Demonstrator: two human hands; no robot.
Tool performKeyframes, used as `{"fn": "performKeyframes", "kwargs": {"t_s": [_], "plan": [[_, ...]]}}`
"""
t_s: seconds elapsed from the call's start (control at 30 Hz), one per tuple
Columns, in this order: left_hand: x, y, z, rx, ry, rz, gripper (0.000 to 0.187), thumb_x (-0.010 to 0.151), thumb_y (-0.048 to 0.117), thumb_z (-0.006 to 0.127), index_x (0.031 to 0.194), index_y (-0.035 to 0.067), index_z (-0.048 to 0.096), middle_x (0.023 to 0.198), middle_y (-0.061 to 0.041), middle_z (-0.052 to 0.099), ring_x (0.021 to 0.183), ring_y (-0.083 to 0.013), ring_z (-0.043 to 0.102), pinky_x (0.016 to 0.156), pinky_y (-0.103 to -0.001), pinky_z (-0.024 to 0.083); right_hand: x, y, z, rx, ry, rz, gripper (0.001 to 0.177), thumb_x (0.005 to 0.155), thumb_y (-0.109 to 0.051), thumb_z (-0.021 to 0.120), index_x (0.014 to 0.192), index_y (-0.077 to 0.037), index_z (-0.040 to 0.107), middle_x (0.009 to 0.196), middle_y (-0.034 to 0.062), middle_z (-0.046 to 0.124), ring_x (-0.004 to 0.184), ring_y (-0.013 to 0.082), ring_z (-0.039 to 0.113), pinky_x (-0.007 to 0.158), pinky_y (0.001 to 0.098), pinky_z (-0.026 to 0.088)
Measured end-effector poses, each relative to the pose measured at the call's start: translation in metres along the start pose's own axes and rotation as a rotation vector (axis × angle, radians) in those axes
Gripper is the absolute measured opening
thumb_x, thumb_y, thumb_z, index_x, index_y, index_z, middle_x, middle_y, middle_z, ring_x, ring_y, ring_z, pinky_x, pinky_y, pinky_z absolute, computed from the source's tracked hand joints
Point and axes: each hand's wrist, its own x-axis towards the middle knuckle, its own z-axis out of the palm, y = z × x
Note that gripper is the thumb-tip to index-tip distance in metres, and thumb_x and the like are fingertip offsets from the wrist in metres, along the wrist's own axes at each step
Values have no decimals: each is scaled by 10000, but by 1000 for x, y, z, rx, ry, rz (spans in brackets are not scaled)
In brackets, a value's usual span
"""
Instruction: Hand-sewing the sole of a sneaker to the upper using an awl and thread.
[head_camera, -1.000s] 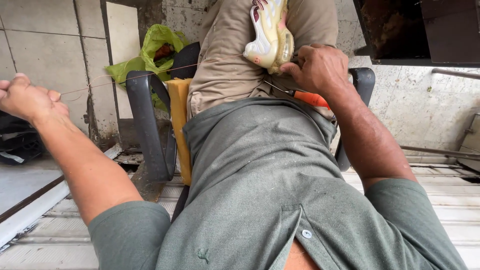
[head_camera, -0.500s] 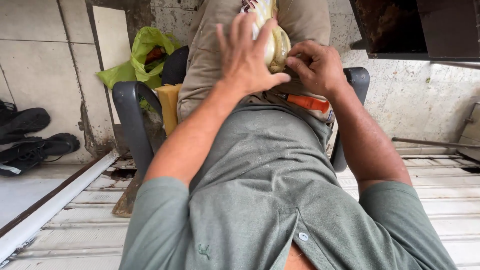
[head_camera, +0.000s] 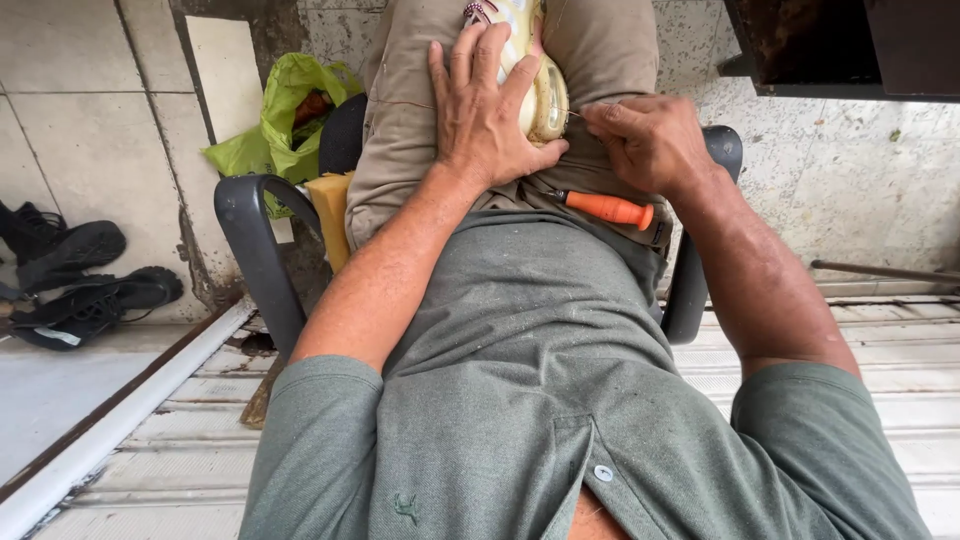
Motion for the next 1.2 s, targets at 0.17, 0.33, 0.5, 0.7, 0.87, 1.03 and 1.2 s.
{"fn": "performKeyframes", "kwargs": {"t_s": [0.17, 0.33, 0.5, 0.7, 0.87, 1.03, 1.2], "plan": [[-9, 3, 2, 24, 26, 12, 970, 535, 720, 948, 1317, 221, 665, 1462, -151, 421, 1365, -387, 370, 1101, -731, 318, -6, -7, 1, -277, -190, 64, 411, 1033, -167, 702, 1426, -290, 713, 681, -52, 599, 484, 221, 488, 404, 389, 346], [-22, 1, 8, 34, 5, 20, 894, 630, 760, 924, 1261, 178, 674, 1533, -198, 329, 1424, -393, 310, 1106, -614, 387, 13, -28, -16, -437, -390, 128, 467, 1004, -340, 663, 1470, -365, 685, 561, -29, 598, 390, 201, 467, 395, 371, 335], [-43, -12, 15, 26, -93, -99, 1647, 622, 751, 1083, 1621, 71, -37, 1542, -260, 300, 1317, -313, 535, 1104, -357, 535, 20, -36, -21, -606, -464, 46, 447, 1133, -480, 453, 1515, -320, 620, 440, -102, 367, 345, 94, 309, 360, 272, 221], [-69, -47, -19, 39, -391, -319, 352, 923, 608, 676, 859, 261, 685, 816, -13, 674, 774, -277, 729, 650, -476, 544, 6, -41, -2, -397, -198, 157, 381, 963, -578, 693, 1285, -388, 763, 542, 19, 600, 532, 316, 661, 501, 452, 522], [-56, -52, -56, -561, -77, -136, 305, 993, 320, 691, 754, 130, 705, 1027, -74, 610, 923, -296, 620, 837, -418, 504, 5, -52, 4, -383, -60, 115, 258, 988, -508, 746, 996, -251, 765, 620, 15, 636, 583, 277, 676, 496, 423, 525], [-65, -45, -29, -1461, 39, -359, 364, 1078, 243, 478, 774, 56, 554, 796, -175, 612, 699, -203, 569, 597, -258, 456, -2, -52, 15, -413, -56, 119, 378, 966, -561, 770, 791, -249, 648, 605, -29, 603, 573, 218, 661, 484, 374, 497], [-86, -43, -26, -1363, -39, -358, 442, 1129, 258, 456, 713, 111, 481, 635, -48, 428, 578, -117, 399, 545, -231, 353, 6, -69, 11, -457, -92, 131, 468, 1017, -532, 726, 716, -195, 602, 605, -7, 623, 583, 223, 680, 499, 344, 500]]}}
